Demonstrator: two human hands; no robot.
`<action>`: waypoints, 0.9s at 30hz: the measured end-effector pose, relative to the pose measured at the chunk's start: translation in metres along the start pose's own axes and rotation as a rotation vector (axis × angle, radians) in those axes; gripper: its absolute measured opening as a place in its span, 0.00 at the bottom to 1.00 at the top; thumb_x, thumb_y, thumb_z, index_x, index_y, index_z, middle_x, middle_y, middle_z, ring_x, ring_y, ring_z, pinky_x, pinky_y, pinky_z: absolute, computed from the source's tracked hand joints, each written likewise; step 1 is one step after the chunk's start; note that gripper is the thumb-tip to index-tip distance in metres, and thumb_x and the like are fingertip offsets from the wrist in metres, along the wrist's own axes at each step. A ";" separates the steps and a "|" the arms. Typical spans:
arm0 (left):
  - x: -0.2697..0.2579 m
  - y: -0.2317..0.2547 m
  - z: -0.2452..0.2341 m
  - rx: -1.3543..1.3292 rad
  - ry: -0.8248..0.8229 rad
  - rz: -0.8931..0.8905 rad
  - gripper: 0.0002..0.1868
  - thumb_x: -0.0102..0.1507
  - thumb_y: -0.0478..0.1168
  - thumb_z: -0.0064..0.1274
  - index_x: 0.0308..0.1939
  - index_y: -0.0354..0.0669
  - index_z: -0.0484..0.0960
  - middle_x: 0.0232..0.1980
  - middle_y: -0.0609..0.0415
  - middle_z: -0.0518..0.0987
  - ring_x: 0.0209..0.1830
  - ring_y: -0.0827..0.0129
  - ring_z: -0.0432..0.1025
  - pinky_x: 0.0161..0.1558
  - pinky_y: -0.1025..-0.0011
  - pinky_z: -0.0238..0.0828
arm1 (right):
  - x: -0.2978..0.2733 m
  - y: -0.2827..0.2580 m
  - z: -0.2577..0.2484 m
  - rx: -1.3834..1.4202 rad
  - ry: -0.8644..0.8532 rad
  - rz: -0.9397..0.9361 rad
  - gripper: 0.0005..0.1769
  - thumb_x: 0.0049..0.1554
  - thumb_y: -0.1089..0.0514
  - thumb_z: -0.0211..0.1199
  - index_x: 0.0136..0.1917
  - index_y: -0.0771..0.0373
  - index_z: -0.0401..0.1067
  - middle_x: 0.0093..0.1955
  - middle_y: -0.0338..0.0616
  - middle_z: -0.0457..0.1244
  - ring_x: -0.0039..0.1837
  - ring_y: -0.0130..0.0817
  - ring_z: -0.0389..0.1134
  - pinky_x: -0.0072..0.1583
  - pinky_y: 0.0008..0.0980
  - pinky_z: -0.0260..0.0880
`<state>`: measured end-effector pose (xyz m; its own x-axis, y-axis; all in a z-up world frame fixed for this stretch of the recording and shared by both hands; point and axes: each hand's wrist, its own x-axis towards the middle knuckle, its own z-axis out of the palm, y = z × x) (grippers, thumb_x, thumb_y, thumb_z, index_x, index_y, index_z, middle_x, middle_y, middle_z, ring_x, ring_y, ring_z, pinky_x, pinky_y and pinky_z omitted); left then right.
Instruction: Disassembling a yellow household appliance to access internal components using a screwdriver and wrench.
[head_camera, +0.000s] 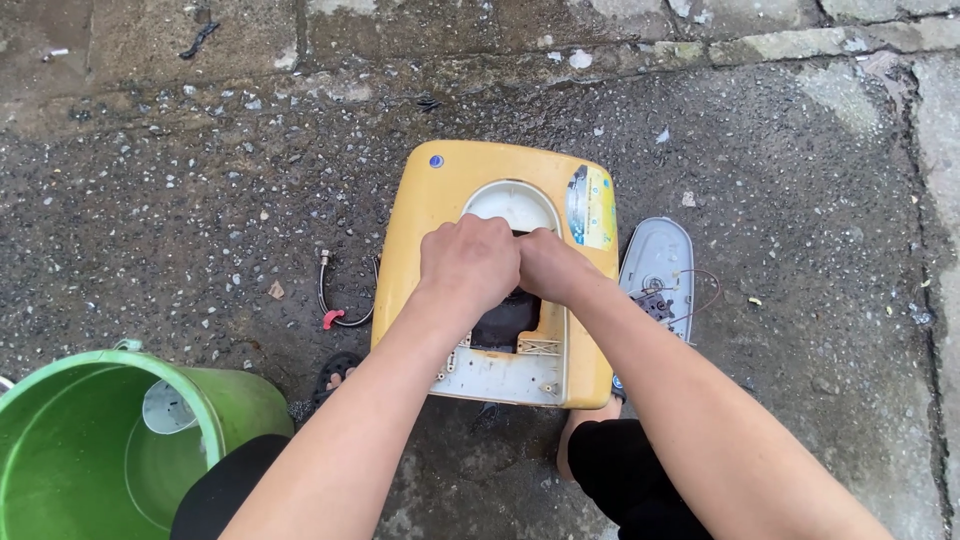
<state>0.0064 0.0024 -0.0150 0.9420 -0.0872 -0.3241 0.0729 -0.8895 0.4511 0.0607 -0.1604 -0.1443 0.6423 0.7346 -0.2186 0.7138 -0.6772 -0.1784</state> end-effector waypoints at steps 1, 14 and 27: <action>0.000 0.000 0.000 0.000 0.002 0.000 0.21 0.64 0.39 0.36 0.38 0.32 0.86 0.32 0.39 0.82 0.40 0.41 0.80 0.43 0.52 0.75 | 0.001 0.000 0.000 -0.002 0.001 -0.001 0.06 0.52 0.65 0.59 0.33 0.61 0.72 0.26 0.36 0.62 0.38 0.42 0.71 0.47 0.36 0.75; -0.019 0.009 -0.020 -0.098 0.042 -0.028 0.22 0.65 0.43 0.38 0.39 0.31 0.85 0.35 0.35 0.82 0.43 0.38 0.80 0.45 0.47 0.75 | -0.005 -0.001 -0.017 -0.073 -0.020 -0.044 0.05 0.49 0.65 0.61 0.33 0.58 0.74 0.26 0.34 0.63 0.38 0.40 0.71 0.47 0.35 0.75; -0.020 0.014 -0.015 -0.096 -0.058 -0.044 0.28 0.65 0.48 0.33 0.47 0.28 0.83 0.44 0.31 0.82 0.52 0.32 0.77 0.52 0.42 0.72 | 0.004 0.013 -0.006 0.065 -0.019 -0.035 0.04 0.47 0.65 0.62 0.38 0.64 0.77 0.29 0.39 0.66 0.41 0.48 0.72 0.52 0.39 0.76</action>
<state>-0.0069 -0.0017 0.0105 0.9170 -0.0773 -0.3913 0.1471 -0.8464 0.5118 0.0746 -0.1663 -0.1417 0.6114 0.7573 -0.2296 0.7158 -0.6529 -0.2477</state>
